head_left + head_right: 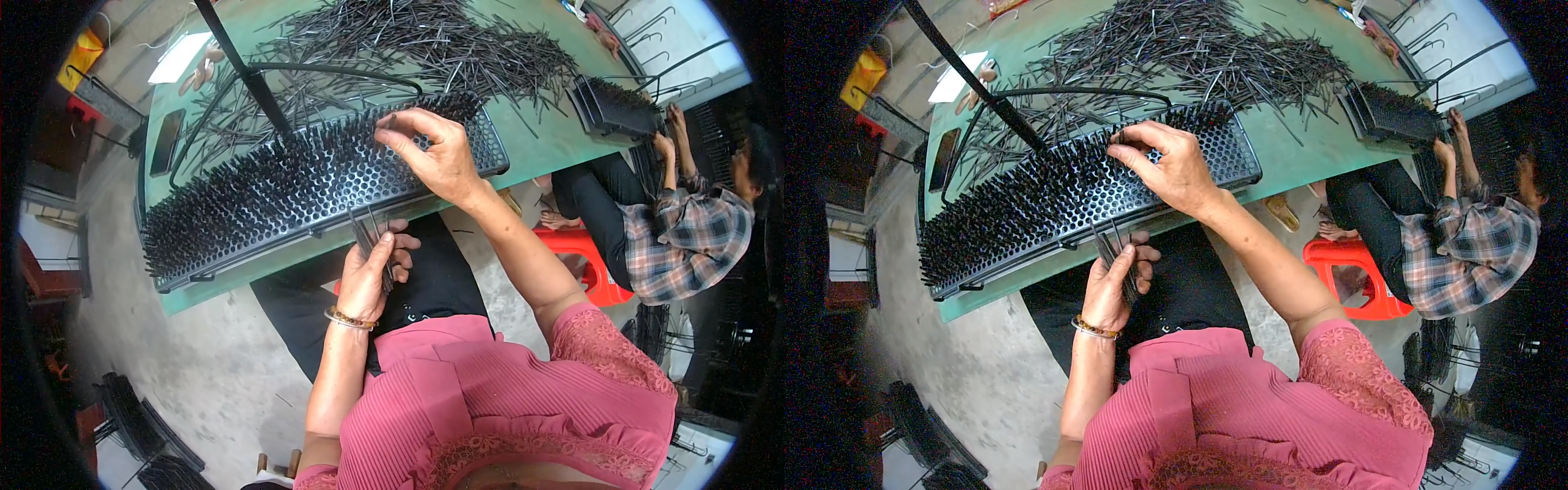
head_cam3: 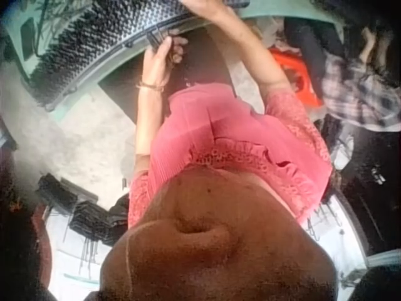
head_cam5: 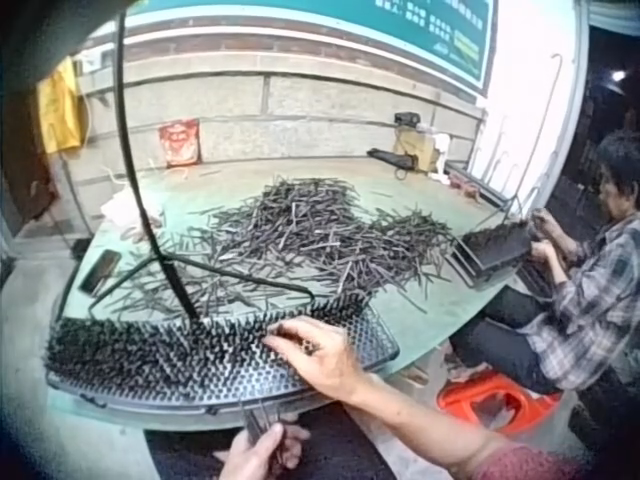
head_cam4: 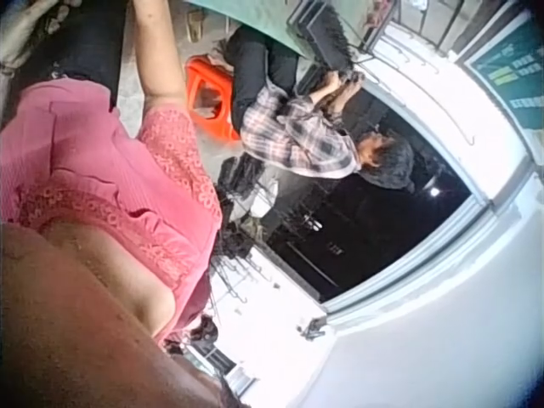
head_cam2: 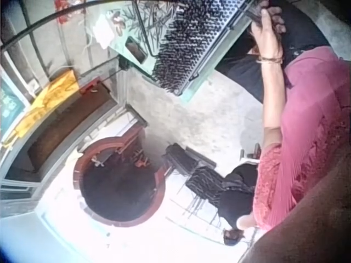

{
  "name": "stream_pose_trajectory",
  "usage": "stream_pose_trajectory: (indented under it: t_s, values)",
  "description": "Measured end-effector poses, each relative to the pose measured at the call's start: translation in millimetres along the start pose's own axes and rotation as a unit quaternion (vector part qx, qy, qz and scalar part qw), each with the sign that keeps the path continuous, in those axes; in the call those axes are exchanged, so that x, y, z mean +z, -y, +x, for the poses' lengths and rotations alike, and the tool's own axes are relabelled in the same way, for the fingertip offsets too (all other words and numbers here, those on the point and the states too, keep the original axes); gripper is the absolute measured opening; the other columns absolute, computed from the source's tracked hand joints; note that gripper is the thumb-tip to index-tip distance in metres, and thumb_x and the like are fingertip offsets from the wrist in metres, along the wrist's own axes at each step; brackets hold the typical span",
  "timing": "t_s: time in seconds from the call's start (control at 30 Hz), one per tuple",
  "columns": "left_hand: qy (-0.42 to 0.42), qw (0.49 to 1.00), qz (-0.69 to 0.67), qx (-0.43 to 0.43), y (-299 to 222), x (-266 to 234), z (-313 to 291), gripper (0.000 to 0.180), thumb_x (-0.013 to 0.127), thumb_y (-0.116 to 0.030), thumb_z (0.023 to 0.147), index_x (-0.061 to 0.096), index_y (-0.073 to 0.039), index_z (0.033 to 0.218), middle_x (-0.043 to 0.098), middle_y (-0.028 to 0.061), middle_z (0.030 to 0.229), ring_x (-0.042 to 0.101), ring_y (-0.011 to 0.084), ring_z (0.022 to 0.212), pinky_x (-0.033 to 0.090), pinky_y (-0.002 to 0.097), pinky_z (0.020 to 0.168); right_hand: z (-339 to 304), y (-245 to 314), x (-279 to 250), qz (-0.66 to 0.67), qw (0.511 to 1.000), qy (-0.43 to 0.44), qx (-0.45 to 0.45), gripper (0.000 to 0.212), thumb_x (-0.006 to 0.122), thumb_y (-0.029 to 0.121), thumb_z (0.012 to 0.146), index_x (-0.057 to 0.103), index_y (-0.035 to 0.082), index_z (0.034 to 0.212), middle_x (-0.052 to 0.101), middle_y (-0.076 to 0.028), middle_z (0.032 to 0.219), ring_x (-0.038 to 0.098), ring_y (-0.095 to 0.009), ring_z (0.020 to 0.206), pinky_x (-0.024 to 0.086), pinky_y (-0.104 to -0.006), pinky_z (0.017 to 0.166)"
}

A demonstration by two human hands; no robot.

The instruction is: The recorder is manually inserting thin metal pins into a black hexagonal grid template on a workbench.

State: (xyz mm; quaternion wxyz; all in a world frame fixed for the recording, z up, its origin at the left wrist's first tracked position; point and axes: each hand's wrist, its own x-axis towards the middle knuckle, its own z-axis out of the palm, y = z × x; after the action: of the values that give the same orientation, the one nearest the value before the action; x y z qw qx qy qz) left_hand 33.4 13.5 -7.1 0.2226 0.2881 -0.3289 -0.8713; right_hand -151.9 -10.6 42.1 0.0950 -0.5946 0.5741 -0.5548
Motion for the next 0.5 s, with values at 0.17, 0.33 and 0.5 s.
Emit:
stream_pose_trajectory:
  t_s: [0.17, 0.33, 0.5]
  values:
    - [0.000, 1.000, 0.001, -0.001, -0.1, 0.6, -0.8, 0.034, 0.047, -0.022, 0.096, 0.049, 0.002, 0.119, 0.062, 0.0109, 0.094, 0.055, 0.0095, 0.071, 0.046, 0.0208, 0.056, -0.1, -0.6, 1.7, -0.002, 1.000, 0.003, -0.013, 0.015, 0.068, 0.006, 0.078, 0.065, -0.002, 0.091, 0.066, -0.009, 0.082, 0.063, -0.014, 0.073, 0.049, -0.0262, 0.067]
    - [-0.002, 1.000, 0.002, -0.003, -0.1, 0.9, -1.2, 0.033, 0.047, -0.022, 0.096, 0.049, 0.002, 0.119, 0.062, 0.0108, 0.094, 0.055, 0.0096, 0.071, 0.046, 0.0209, 0.056, 0.4, -4.4, 3.0, -0.036, 0.998, -0.012, -0.049, 0.015, 0.069, 0.005, 0.077, 0.065, -0.002, 0.089, 0.066, -0.009, 0.083, 0.063, -0.015, 0.071, 0.050, -0.0258, 0.065]
    - [-0.004, 1.000, 0.005, -0.002, -0.7, 1.9, -1.6, 0.033, 0.047, -0.022, 0.096, 0.050, 0.002, 0.118, 0.062, 0.0108, 0.094, 0.055, 0.0096, 0.071, 0.046, 0.0208, 0.056, 1.6, -4.7, 3.2, -0.039, 0.997, -0.012, -0.060, 0.013, 0.068, 0.005, 0.077, 0.066, -0.002, 0.088, 0.066, -0.009, 0.084, 0.063, -0.015, 0.073, 0.050, -0.0256, 0.064]
